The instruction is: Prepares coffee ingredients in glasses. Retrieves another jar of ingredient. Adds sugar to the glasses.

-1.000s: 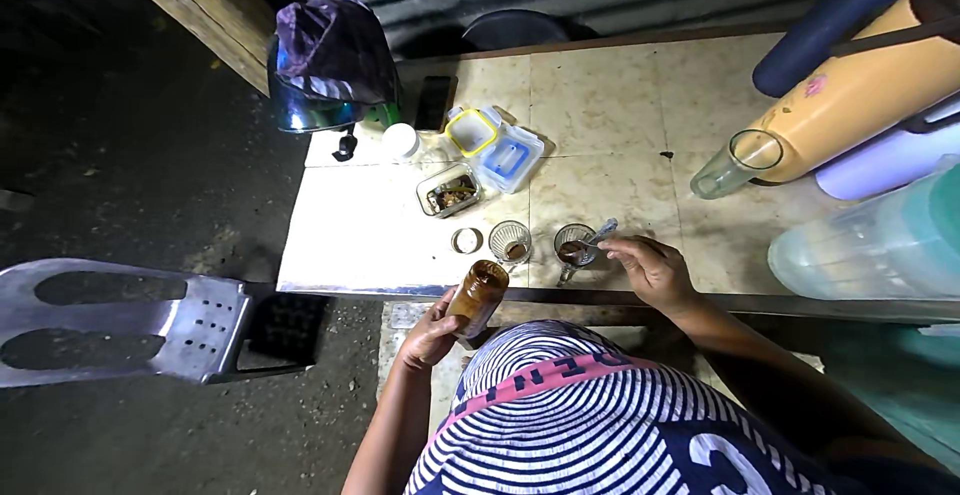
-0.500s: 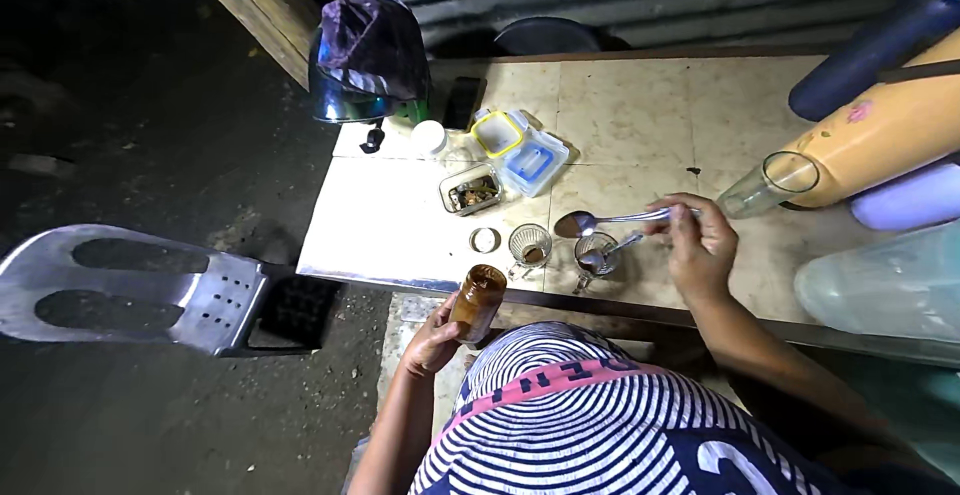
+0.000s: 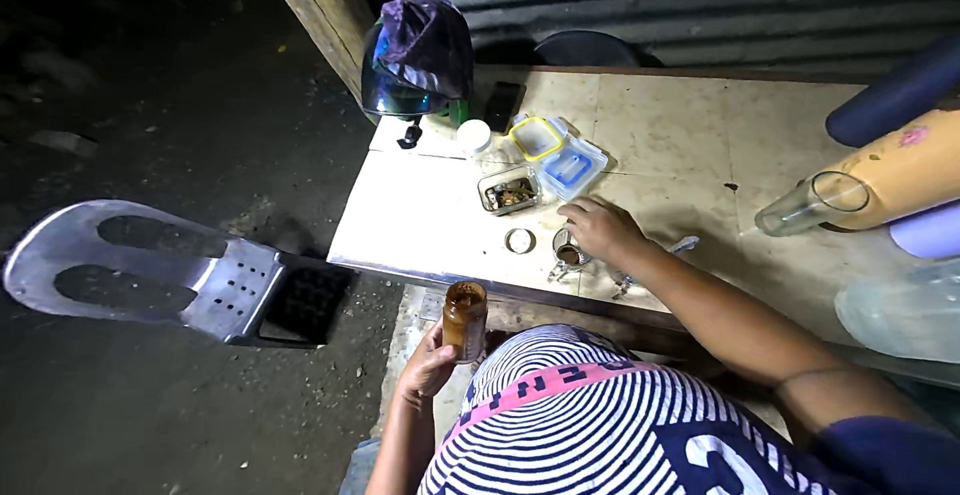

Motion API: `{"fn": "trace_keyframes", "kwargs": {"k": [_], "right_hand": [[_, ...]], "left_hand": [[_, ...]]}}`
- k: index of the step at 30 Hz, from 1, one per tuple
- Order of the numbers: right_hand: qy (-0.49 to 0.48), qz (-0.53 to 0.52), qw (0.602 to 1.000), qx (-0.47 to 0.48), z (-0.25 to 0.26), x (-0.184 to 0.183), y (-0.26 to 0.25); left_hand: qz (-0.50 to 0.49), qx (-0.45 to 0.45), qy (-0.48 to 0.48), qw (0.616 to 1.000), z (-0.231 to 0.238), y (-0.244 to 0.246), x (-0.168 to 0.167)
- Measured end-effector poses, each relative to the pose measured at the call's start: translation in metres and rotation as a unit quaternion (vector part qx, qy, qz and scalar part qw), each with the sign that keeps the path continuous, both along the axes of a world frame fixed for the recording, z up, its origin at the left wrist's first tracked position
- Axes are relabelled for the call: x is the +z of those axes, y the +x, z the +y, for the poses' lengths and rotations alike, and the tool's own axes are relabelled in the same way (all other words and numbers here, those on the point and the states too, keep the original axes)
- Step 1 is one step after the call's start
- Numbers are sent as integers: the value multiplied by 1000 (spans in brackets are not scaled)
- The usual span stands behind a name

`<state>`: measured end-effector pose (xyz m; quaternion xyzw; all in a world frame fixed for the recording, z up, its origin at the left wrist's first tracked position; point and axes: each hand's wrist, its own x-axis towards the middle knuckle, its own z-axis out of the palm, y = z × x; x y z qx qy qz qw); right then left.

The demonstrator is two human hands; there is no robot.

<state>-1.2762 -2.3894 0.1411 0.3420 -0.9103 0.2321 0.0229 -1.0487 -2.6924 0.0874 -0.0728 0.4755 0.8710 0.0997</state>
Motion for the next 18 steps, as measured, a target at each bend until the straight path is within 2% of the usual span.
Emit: {"fn": "trace_keyframes", "kwargs": {"k": [3, 6, 10, 12, 14, 16, 18], "right_hand": [[45, -3, 999, 30, -45, 16, 15], [156, -138, 977, 56, -108, -3, 31], [251, -243, 934, -76, -161, -62, 24], [206, -277, 929, -134, -164, -85, 23], [150, -271, 938, -153, -163, -97, 29], [84, -267, 948, -154, -160, -88, 47], [-27, -250, 954, -165, -159, -69, 82]], "left_hand": [[10, 9, -13, 1000, -24, 9, 3], [14, 16, -38, 999, -53, 17, 11], [13, -7, -78, 997, -97, 28, 27], [3, -31, -98, 995, -120, 36, 28], [-13, -58, -128, 990, -138, 39, 27], [-35, -94, -150, 983, -144, 36, 26], [-49, -138, -164, 976, -140, 28, 22]]}}
